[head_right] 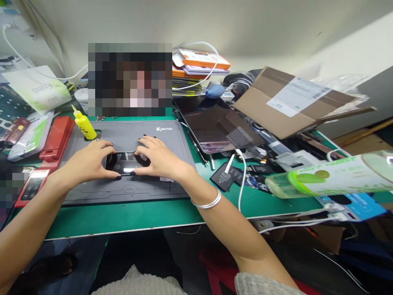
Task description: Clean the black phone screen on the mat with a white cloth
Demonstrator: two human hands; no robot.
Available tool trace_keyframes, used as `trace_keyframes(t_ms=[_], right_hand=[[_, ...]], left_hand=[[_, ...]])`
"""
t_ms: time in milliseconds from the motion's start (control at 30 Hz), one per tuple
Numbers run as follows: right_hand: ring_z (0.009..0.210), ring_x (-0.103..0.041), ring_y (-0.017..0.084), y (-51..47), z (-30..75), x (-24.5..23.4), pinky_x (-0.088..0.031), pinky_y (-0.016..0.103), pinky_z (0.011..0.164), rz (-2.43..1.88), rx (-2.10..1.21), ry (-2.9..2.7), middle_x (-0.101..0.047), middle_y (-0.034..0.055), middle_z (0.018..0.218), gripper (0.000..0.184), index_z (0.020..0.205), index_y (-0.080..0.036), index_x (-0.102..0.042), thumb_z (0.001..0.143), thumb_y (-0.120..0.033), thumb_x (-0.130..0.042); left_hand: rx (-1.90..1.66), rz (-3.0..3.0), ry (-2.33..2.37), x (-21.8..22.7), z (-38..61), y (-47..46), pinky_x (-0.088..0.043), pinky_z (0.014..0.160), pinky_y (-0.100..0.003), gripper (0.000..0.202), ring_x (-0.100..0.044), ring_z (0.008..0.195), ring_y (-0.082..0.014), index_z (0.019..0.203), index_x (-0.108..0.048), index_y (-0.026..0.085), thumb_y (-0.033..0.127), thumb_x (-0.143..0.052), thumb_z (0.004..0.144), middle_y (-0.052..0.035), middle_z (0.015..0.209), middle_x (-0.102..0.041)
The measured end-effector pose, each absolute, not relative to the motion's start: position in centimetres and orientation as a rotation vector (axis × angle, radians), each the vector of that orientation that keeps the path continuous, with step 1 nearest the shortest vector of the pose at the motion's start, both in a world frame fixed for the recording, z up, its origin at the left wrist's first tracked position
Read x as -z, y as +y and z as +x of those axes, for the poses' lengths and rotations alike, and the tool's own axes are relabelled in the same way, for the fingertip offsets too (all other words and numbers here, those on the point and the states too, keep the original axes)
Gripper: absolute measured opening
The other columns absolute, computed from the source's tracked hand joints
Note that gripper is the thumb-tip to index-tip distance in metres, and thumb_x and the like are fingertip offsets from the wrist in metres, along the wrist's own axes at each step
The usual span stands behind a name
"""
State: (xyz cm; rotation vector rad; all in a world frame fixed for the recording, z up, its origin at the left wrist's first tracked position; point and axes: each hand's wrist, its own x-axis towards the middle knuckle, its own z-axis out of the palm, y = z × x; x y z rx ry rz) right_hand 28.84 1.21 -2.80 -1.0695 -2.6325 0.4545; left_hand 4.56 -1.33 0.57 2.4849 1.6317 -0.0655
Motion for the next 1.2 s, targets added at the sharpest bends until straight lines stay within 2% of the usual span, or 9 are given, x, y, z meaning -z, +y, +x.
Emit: trace_keyframes(t_ms=[100, 367, 633, 800, 933, 1100, 1200], right_hand=[[0.147, -0.03, 0.038, 1.2, 28.0, 3.1, -0.029, 0.06, 0.117, -1.055, -0.46, -2.645, -0.045, 0.0177, 0.15, 0.046, 0.113, -0.02, -0.064, 0.079, -0.048, -0.077], [0.145, -0.033, 0.038, 0.8, 26.8, 2.8, -0.029, 0.059, 0.117, -0.976, -0.394, -2.685, -0.051, 0.0185, 0.143, 0.047, 0.111, -0.018, -0.065, 0.079, -0.049, -0.078], [0.143, -0.036, 0.038, 0.7, 28.1, 2.0, -0.032, 0.059, 0.116, -1.059, -0.427, -2.685, -0.055, 0.0144, 0.14, 0.043, 0.111, -0.022, -0.067, 0.078, -0.046, -0.079], [0.14, -0.04, 0.039, 1.7, 30.3, 2.0, -0.035, 0.06, 0.113, -1.102, -0.408, -2.65, -0.057, 0.0133, 0.138, 0.035, 0.104, -0.023, -0.069, 0.078, -0.045, -0.077], [0.139, -0.042, 0.037, 2.3, 31.6, 2.0, -0.037, 0.058, 0.112, -1.141, -0.442, -2.669, -0.054, 0.0146, 0.141, 0.035, 0.107, -0.022, -0.07, 0.08, -0.044, -0.075], [0.133, -0.049, 0.033, 2.6, 31.4, 2.5, -0.041, 0.053, 0.109, -1.103, -0.509, -2.591, -0.059, 0.0149, 0.133, 0.017, 0.099, -0.021, -0.07, 0.088, -0.032, -0.064], [0.132, -0.05, 0.03, 3.1, 31.3, 3.4, -0.041, 0.052, 0.109, -1.079, -0.523, -2.513, -0.061, 0.0126, 0.13, 0.013, 0.093, -0.022, -0.07, 0.09, -0.026, -0.058]], left_hand=[[0.07, 2.487, 1.631, -0.7, 4.6, -1.3, -0.051, 0.094, -0.047, 0.065, -0.055, 0.118, -0.0375, 0.12, -0.065, 0.017, 0.057, -0.075, 0.07, -0.0145, 0.129, -0.058], [0.094, 2.512, 1.622, -0.8, 4.6, -1.3, -0.05, 0.094, -0.046, 0.063, -0.055, 0.118, -0.0371, 0.119, -0.064, 0.017, 0.056, -0.075, 0.071, -0.0145, 0.127, -0.058], [0.1, 2.504, 1.632, -0.7, 4.6, -1.4, -0.05, 0.094, -0.044, 0.062, -0.054, 0.118, -0.0358, 0.118, -0.064, 0.019, 0.058, -0.074, 0.071, -0.0137, 0.13, -0.058], [0.095, 2.488, 1.633, -0.8, 4.6, -1.4, -0.051, 0.092, -0.044, 0.063, -0.055, 0.118, -0.0353, 0.119, -0.064, 0.018, 0.058, -0.073, 0.071, -0.0137, 0.13, -0.058], [0.125, 2.495, 1.629, -0.9, 4.6, -1.4, -0.05, 0.094, -0.044, 0.063, -0.054, 0.119, -0.0343, 0.12, -0.063, 0.019, 0.059, -0.072, 0.073, -0.014, 0.131, -0.057], [0.113, 2.502, 1.628, -0.7, 4.6, -1.4, -0.05, 0.093, -0.045, 0.064, -0.055, 0.116, -0.0348, 0.12, -0.062, 0.018, 0.059, -0.072, 0.073, -0.0144, 0.13, -0.057], [0.097, 2.53, 1.58, -0.4, 4.1, -1.1, -0.049, 0.095, -0.046, 0.058, -0.054, 0.116, -0.0348, 0.12, -0.062, 0.017, 0.06, -0.064, 0.08, -0.0155, 0.13, -0.057]])
